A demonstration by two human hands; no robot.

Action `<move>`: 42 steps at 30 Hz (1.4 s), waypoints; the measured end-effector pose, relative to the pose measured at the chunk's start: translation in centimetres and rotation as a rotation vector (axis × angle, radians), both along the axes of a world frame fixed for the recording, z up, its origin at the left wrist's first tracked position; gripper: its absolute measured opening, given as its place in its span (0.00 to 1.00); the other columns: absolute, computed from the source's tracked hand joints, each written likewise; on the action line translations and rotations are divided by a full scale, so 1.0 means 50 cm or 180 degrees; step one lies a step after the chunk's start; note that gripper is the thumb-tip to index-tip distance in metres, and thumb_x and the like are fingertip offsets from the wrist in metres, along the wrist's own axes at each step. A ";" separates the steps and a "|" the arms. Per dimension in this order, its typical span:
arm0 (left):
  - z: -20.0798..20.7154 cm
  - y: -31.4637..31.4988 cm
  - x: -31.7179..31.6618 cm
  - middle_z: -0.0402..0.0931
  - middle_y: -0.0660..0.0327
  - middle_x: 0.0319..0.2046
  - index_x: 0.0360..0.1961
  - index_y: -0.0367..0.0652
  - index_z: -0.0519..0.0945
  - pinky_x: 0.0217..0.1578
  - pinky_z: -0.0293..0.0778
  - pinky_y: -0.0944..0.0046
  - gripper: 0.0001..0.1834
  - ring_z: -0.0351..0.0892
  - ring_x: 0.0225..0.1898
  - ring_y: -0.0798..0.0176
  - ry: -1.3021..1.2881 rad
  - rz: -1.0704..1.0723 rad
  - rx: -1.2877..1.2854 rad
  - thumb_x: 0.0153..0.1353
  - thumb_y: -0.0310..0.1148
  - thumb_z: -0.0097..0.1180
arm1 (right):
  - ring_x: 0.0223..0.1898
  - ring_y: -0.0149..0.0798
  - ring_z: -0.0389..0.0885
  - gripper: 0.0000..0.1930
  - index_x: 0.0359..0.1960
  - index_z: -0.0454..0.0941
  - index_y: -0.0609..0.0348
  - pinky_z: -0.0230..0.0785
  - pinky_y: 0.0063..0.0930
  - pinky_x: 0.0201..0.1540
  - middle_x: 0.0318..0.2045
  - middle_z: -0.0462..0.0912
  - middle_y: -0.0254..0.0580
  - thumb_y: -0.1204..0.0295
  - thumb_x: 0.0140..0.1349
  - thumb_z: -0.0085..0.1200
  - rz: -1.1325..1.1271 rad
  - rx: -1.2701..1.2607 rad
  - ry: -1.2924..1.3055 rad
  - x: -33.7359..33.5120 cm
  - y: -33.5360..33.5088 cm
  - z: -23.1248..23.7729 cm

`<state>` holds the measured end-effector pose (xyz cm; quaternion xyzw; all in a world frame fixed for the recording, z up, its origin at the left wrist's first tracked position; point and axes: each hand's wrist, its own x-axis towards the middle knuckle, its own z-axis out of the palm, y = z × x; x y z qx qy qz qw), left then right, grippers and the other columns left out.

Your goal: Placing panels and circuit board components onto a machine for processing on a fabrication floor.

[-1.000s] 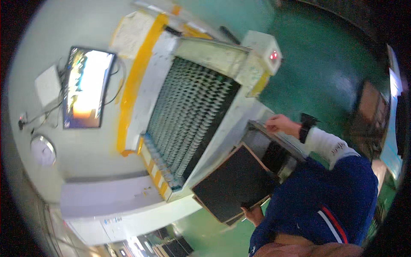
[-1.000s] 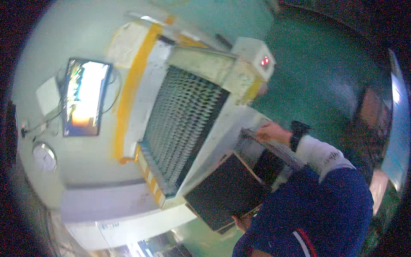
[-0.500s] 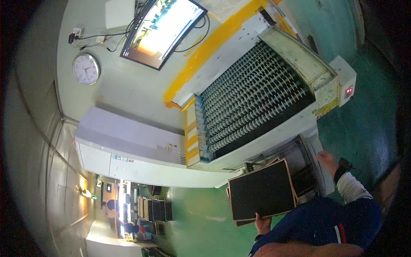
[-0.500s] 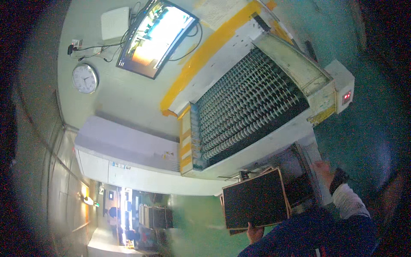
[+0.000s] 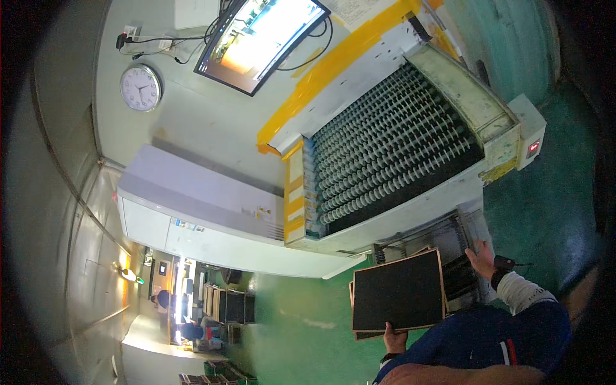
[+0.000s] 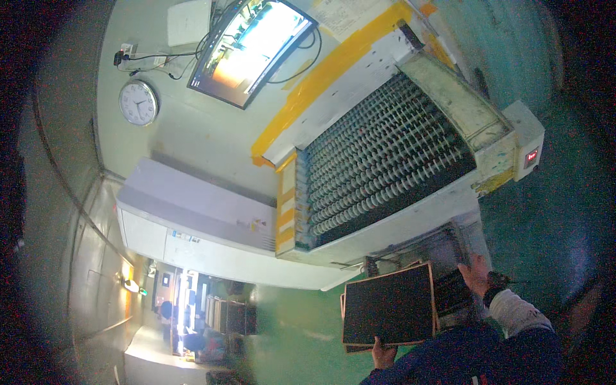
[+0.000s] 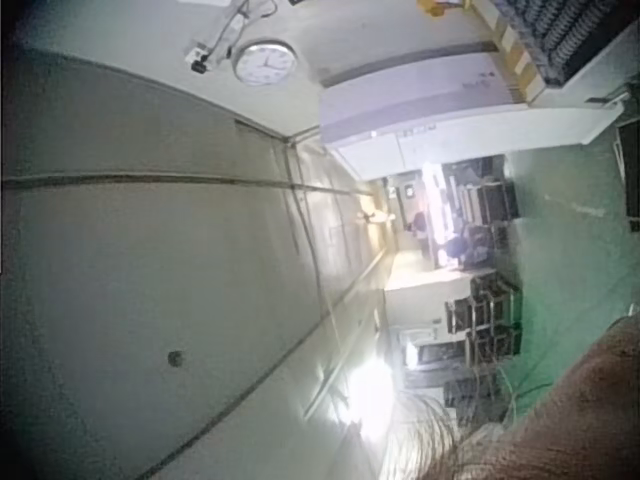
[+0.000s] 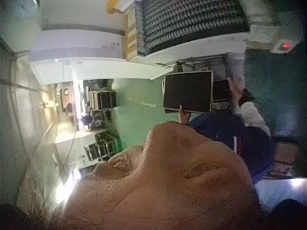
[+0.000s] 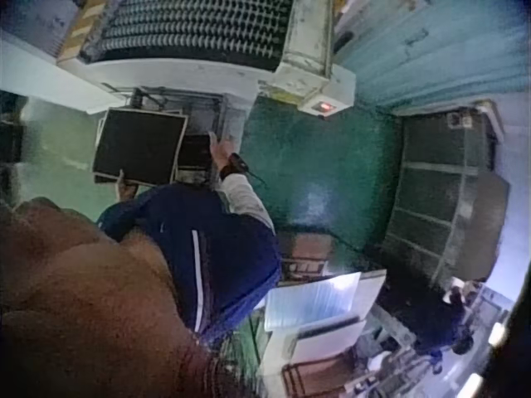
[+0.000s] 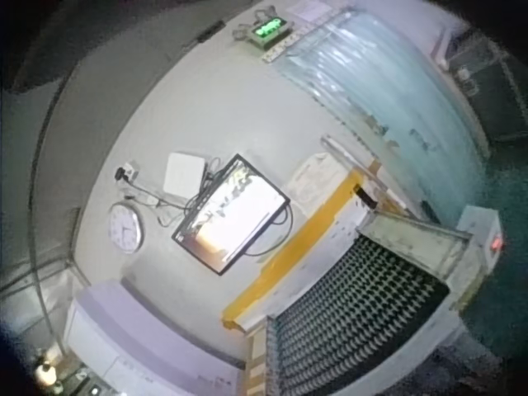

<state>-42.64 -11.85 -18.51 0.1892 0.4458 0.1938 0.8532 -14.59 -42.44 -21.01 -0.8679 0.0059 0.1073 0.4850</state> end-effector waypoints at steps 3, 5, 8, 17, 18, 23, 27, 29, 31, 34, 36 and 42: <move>0.000 0.006 0.007 0.73 0.54 0.58 0.59 0.41 0.72 0.58 0.67 0.46 0.23 0.70 0.58 0.48 0.0017 -0.0068 0.0006 0.71 0.45 0.46 | 0.54 0.69 0.68 0.39 0.62 0.62 0.67 0.65 0.54 0.54 0.55 0.67 0.66 0.46 0.61 0.54 0.0094 -0.0022 -0.0072 -0.013 0.007 0.017; 0.001 0.012 0.011 0.69 0.53 0.62 0.59 0.40 0.72 0.65 0.55 0.42 0.23 0.64 0.63 0.45 0.0045 0.0125 -0.0079 0.69 0.43 0.50 | 0.61 0.66 0.61 0.43 0.65 0.60 0.68 0.59 0.52 0.60 0.62 0.61 0.66 0.42 0.61 0.52 0.0102 -0.0015 0.0424 -0.018 0.018 0.081; 0.010 0.015 0.010 0.66 0.53 0.64 0.61 0.40 0.71 0.67 0.53 0.44 0.24 0.61 0.65 0.47 0.0104 -0.0093 -0.0073 0.70 0.42 0.48 | 0.69 0.64 0.53 0.47 0.67 0.58 0.69 0.52 0.51 0.67 0.68 0.54 0.67 0.38 0.61 0.48 0.0016 -0.0121 0.0958 -0.026 0.026 0.094; 0.044 0.015 0.007 0.66 0.54 0.64 0.62 0.41 0.69 0.66 0.56 0.46 0.25 0.64 0.63 0.49 0.0306 -0.0325 -0.0245 0.71 0.45 0.45 | 0.62 0.64 0.61 0.45 0.62 0.62 0.71 0.56 0.53 0.62 0.61 0.60 0.65 0.37 0.62 0.45 -0.0058 0.0112 0.0544 -0.043 0.034 0.108; 0.037 0.017 0.007 0.66 0.54 0.64 0.62 0.41 0.69 0.66 0.56 0.46 0.25 0.64 0.63 0.49 0.0284 -0.0336 -0.0274 0.71 0.45 0.45 | 0.60 0.64 0.62 0.45 0.61 0.63 0.71 0.57 0.53 0.61 0.60 0.61 0.63 0.36 0.62 0.45 -0.0044 0.0265 0.0249 -0.045 0.033 0.107; -0.049 0.061 -0.026 0.72 0.55 0.59 0.61 0.40 0.70 0.65 0.59 0.48 0.25 0.67 0.60 0.50 0.0091 -0.0393 -0.0662 0.70 0.46 0.48 | 0.60 0.65 0.62 0.47 0.61 0.63 0.69 0.58 0.53 0.60 0.59 0.61 0.63 0.33 0.59 0.45 -0.0032 -0.0123 0.0436 -0.046 0.059 0.103; 0.059 0.016 -0.005 0.72 0.56 0.58 0.59 0.39 0.71 0.64 0.61 0.47 0.25 0.69 0.58 0.49 -0.0164 -0.1121 0.0858 0.70 0.46 0.49 | 0.60 0.56 0.68 0.37 0.58 0.67 0.68 0.63 0.43 0.60 0.59 0.68 0.58 0.46 0.60 0.57 -0.0444 -0.0727 0.0278 -0.056 0.069 0.047; 0.063 0.015 -0.008 0.73 0.56 0.58 0.59 0.40 0.72 0.63 0.62 0.46 0.24 0.69 0.58 0.49 -0.0122 -0.1026 0.1026 0.70 0.46 0.49 | 0.62 0.59 0.66 0.42 0.62 0.62 0.70 0.61 0.44 0.62 0.61 0.65 0.59 0.43 0.60 0.54 -0.0448 -0.0396 0.0227 -0.056 0.070 0.049; 0.051 0.030 -0.018 0.72 0.56 0.58 0.59 0.41 0.72 0.63 0.62 0.47 0.24 0.69 0.58 0.50 0.0026 -0.0891 0.0633 0.70 0.45 0.49 | 0.65 0.66 0.57 0.52 0.67 0.58 0.66 0.55 0.58 0.63 0.65 0.56 0.65 0.29 0.56 0.43 -0.0192 -0.0613 0.0894 -0.052 0.102 0.109; 0.033 0.039 -0.005 0.72 0.56 0.58 0.59 0.42 0.72 0.62 0.62 0.48 0.23 0.69 0.58 0.51 0.0130 -0.0602 -0.0130 0.70 0.45 0.48 | 0.68 0.63 0.56 0.51 0.69 0.53 0.68 0.51 0.50 0.68 0.65 0.58 0.66 0.32 0.60 0.40 -0.0184 -0.1103 0.0782 -0.048 0.069 0.017; 0.035 0.042 -0.002 0.72 0.56 0.58 0.60 0.42 0.72 0.62 0.63 0.48 0.23 0.69 0.58 0.51 0.0081 -0.0356 -0.0534 0.70 0.45 0.48 | 0.68 0.63 0.56 0.51 0.68 0.55 0.68 0.51 0.50 0.68 0.65 0.58 0.66 0.31 0.60 0.39 -0.0096 -0.1072 0.0754 -0.052 0.067 0.014; 0.049 0.048 -0.002 0.73 0.56 0.58 0.59 0.41 0.73 0.63 0.61 0.46 0.22 0.69 0.58 0.50 0.0167 -0.0554 -0.0545 0.70 0.43 0.49 | 0.68 0.63 0.56 0.50 0.69 0.54 0.66 0.50 0.51 0.69 0.66 0.58 0.64 0.31 0.60 0.37 -0.0239 -0.1015 0.0652 -0.061 0.089 0.056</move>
